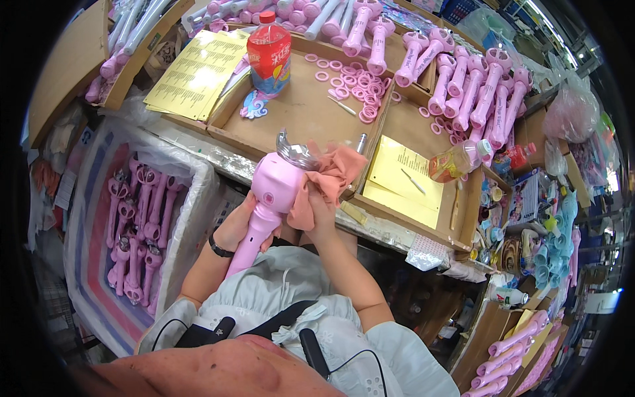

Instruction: The person assembles pink bubble-making wands by wiping the head with a cloth, inserting a small metal piece, and attaching a silver crown-shaped cap. They handle each wand one at a time, inspecting and adjusting components before placing the finished wands into a bin.

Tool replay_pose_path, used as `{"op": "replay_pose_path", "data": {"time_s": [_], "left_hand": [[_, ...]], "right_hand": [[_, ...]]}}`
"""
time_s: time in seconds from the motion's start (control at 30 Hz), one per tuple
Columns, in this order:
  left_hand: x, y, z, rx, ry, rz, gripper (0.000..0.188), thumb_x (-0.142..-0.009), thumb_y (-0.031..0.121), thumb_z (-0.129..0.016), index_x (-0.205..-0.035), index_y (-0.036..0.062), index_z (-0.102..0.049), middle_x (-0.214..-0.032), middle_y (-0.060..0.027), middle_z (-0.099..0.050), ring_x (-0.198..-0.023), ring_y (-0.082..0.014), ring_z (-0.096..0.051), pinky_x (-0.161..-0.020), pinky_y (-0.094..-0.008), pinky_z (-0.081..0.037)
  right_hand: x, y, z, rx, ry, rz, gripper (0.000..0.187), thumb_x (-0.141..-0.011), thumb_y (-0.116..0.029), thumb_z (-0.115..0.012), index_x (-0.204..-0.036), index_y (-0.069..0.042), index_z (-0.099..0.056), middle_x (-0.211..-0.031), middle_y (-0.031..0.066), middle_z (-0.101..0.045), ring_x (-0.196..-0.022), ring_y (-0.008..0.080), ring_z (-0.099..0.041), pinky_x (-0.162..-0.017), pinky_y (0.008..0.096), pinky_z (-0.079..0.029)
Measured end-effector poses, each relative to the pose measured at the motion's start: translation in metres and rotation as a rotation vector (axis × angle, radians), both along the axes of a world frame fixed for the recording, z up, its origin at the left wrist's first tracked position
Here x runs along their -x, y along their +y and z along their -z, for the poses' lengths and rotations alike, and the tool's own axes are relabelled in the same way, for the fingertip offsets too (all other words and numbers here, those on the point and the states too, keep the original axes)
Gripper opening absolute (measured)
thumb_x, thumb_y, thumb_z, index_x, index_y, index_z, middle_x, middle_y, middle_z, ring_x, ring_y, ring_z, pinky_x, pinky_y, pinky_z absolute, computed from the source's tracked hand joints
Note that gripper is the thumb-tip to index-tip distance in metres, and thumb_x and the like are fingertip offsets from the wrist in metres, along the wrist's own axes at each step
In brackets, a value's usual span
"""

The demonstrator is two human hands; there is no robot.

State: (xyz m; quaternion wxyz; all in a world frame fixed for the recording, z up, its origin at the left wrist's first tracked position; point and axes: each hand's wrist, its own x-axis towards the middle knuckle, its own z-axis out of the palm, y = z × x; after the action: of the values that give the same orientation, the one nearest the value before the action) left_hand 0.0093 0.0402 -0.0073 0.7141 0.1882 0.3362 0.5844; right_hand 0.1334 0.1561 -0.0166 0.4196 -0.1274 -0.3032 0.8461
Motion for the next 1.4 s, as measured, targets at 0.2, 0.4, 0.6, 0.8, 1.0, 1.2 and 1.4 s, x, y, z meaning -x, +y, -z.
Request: {"op": "replay_pose_path", "data": {"time_s": [0.2,0.4,0.6,0.8,1.0,1.2,1.4], "left_hand": [[-0.005,-0.005,-0.017,-0.094,0.274,-0.04,0.058,-0.097,0.049,-0.032,-0.139,0.0113,-0.021,-0.082,-0.0115,-0.058,-0.052,-0.0153,-0.058,-0.045,-0.026,-0.049],[-0.013,-0.01,-0.019,-0.064,0.491,-0.147,0.067,-0.095,0.041,-0.045,-0.144,0.0091,-0.012,-0.089,-0.0149,-0.06,-0.061,-0.0189,-0.061,-0.053,-0.0301,-0.051],[-0.027,-0.006,-0.011,0.025,1.292,-0.248,0.08,-0.09,0.034,-0.055,-0.145,0.0035,-0.005,-0.099,-0.026,-0.061,-0.082,-0.0386,-0.065,-0.069,-0.0408,-0.051],[-0.018,-0.007,0.007,-0.231,0.522,-0.34,0.075,-0.088,0.035,-0.059,-0.141,0.0047,-0.015,-0.106,-0.0192,-0.058,-0.075,-0.0288,-0.066,-0.064,-0.033,-0.053],[-0.001,0.003,0.018,-0.195,-0.387,0.269,0.064,-0.086,0.05,-0.055,-0.125,0.0012,-0.04,-0.094,-0.0228,-0.06,-0.057,-0.0238,-0.063,-0.045,-0.0296,-0.051],[-0.011,0.003,-0.005,-0.014,0.487,-0.068,0.063,-0.086,0.028,-0.061,-0.133,0.0016,-0.028,-0.099,-0.0166,-0.059,-0.069,-0.0217,-0.063,-0.058,-0.0298,-0.053],[-0.024,0.004,-0.009,-0.034,1.159,-0.202,0.074,-0.083,0.02,-0.066,-0.138,-0.0022,-0.021,-0.12,-0.0173,-0.052,-0.106,-0.0216,-0.054,-0.094,-0.0317,-0.04]], "right_hand": [[0.003,0.008,-0.031,-0.1,0.057,0.031,0.07,-0.085,-0.006,-0.054,-0.144,-0.009,-0.018,-0.139,0.0133,-0.035,-0.122,0.0193,-0.042,-0.102,0.0336,-0.034],[-0.008,0.025,-0.049,-0.117,-0.225,-0.109,0.047,-0.081,-0.006,-0.062,-0.125,-0.002,-0.044,-0.119,0.0103,-0.052,-0.106,0.0165,-0.052,-0.088,0.0279,-0.043],[-0.003,0.026,-0.046,-0.063,-0.41,-0.108,0.034,-0.083,-0.009,-0.064,-0.114,-0.003,-0.05,-0.101,0.0058,-0.058,-0.09,0.013,-0.058,-0.075,0.0245,-0.047],[-0.016,0.024,-0.018,-0.13,-0.084,-0.135,0.055,-0.084,-0.012,-0.061,-0.132,-0.002,-0.035,-0.128,0.0149,-0.047,-0.115,0.0253,-0.05,-0.098,0.037,-0.04],[-0.016,0.031,-0.005,-0.342,0.037,-0.211,0.063,-0.083,-0.014,-0.061,-0.137,-0.002,-0.029,-0.139,0.0205,-0.036,-0.125,0.0359,-0.042,-0.107,0.0457,-0.029],[-0.022,0.025,-0.018,-0.597,-0.447,0.067,0.044,-0.082,-0.008,-0.064,-0.12,-0.007,-0.042,-0.106,0.0067,-0.053,-0.097,0.0139,-0.055,-0.08,0.0283,-0.047],[-0.012,0.02,-0.01,0.099,-0.289,-0.077,0.04,-0.085,-0.025,-0.065,-0.117,-0.009,-0.046,-0.103,0.0027,-0.054,-0.091,0.0119,-0.056,-0.073,0.0253,-0.048]]}}
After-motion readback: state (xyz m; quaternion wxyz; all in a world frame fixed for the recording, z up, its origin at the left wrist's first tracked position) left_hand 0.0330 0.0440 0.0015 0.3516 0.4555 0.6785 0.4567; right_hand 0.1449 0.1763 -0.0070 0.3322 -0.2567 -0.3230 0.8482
